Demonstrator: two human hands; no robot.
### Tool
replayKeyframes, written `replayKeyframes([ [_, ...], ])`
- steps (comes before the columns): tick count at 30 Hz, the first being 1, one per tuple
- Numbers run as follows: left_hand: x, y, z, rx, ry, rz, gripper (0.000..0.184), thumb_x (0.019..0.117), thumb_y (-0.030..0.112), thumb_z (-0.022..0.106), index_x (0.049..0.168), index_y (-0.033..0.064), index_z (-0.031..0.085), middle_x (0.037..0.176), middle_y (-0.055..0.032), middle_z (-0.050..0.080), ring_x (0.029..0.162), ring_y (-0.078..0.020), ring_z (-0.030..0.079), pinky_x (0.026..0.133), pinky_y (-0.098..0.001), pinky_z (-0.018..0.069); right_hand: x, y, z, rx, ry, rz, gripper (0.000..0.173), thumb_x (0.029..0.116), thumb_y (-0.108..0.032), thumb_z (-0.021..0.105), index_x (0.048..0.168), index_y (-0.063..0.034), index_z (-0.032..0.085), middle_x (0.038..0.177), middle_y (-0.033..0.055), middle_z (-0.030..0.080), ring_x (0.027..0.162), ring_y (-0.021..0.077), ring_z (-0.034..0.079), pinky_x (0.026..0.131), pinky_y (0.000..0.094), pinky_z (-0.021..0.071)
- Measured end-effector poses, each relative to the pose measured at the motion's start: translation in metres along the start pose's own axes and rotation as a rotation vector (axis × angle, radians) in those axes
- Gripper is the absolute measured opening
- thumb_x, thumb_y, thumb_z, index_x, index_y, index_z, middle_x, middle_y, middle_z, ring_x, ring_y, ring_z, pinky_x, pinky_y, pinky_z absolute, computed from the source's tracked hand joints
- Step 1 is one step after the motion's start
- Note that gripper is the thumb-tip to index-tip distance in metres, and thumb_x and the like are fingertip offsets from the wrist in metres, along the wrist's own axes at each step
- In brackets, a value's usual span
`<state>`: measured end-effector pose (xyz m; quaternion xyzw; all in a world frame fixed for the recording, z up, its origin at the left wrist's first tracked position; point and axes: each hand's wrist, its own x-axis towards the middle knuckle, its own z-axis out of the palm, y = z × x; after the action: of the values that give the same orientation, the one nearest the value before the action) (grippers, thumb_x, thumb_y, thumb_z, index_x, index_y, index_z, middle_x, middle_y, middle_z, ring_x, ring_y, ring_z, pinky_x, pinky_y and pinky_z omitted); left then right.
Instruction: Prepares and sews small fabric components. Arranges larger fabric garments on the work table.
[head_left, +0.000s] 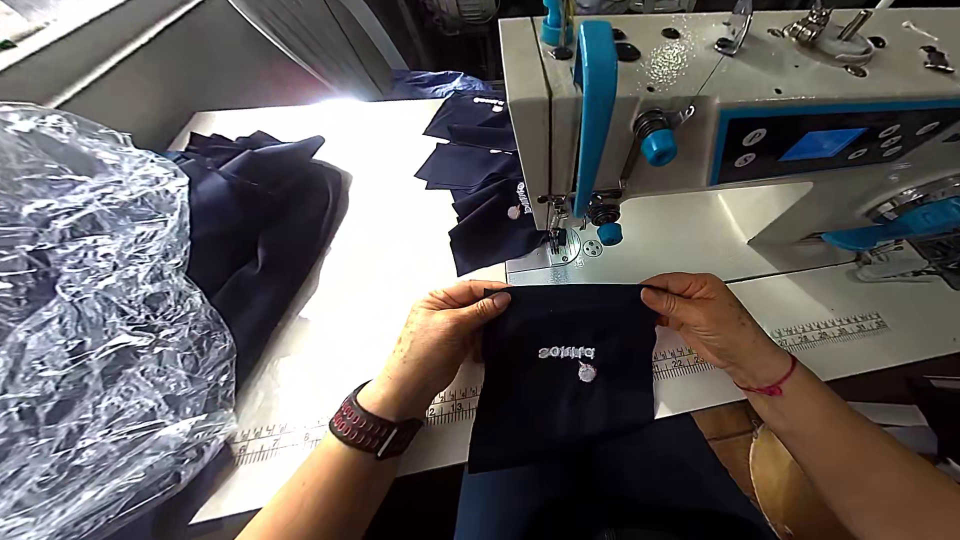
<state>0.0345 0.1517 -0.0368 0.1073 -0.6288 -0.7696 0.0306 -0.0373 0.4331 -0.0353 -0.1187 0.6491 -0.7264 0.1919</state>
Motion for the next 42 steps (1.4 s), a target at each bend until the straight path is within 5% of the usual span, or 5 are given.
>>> replayKeyframes([
  [21,0.003,-0.001,-0.012,-0.164,-0.146,-0.002,0.030,0.0955,0.007,0.053,0.078,0.0185,0.075,0.074,0.0023,0.072,0.065,-0.0021,0.066,0.062,-0.0203,0.0563,0.009,0.003,-0.017,-0.117,-0.070,-0.203,0.018,0.0883,-0.007,0.069,0.085,-0.0212,0.080,0.085,-0.0046,0.075,0.074,0.0035,0.070,0.067,0.0213,0.0604],
  [26,0.004,0.004,-0.014,0.017,-0.161,0.017,0.037,0.0911,0.004,0.041,0.083,0.0140,0.076,0.076,0.0033,0.073,0.067,-0.0022,0.066,0.066,-0.0199,0.0562,0.013,-0.004,-0.020,-0.185,-0.108,-0.198,0.025,0.0866,-0.002,0.059,0.084,-0.0155,0.080,0.092,-0.0036,0.076,0.080,0.0036,0.069,0.071,0.0205,0.0580],
  [31,0.004,0.003,-0.001,0.211,0.007,0.066,0.013,0.0868,0.002,0.070,0.080,0.0115,0.073,0.069,0.0011,0.070,0.062,-0.0041,0.065,0.059,-0.0203,0.0549,0.010,-0.009,-0.011,-0.297,-0.044,-0.213,0.002,0.0850,-0.007,0.074,0.083,-0.0083,0.074,0.075,-0.0041,0.069,0.065,0.0011,0.062,0.060,0.0179,0.0529],
  [35,0.011,0.010,0.006,0.346,0.082,0.053,0.032,0.0812,-0.009,0.073,0.108,0.0071,0.070,0.074,0.0001,0.074,0.063,-0.0035,0.068,0.056,-0.0182,0.0534,0.015,-0.013,-0.007,-0.300,0.002,-0.166,0.021,0.0796,0.006,0.079,0.094,-0.0044,0.066,0.071,-0.0010,0.068,0.060,0.0034,0.064,0.056,0.0186,0.0547],
  [42,0.016,0.019,0.008,0.212,0.085,-0.153,0.017,0.0925,-0.008,0.065,0.086,0.0029,0.077,0.063,-0.0048,0.069,0.045,-0.0039,0.057,0.042,-0.0158,0.0462,0.022,-0.006,-0.015,-0.320,0.009,-0.189,0.019,0.0835,0.006,0.075,0.100,-0.0013,0.079,0.083,0.0004,0.073,0.062,0.0022,0.064,0.057,0.0161,0.0555],
])
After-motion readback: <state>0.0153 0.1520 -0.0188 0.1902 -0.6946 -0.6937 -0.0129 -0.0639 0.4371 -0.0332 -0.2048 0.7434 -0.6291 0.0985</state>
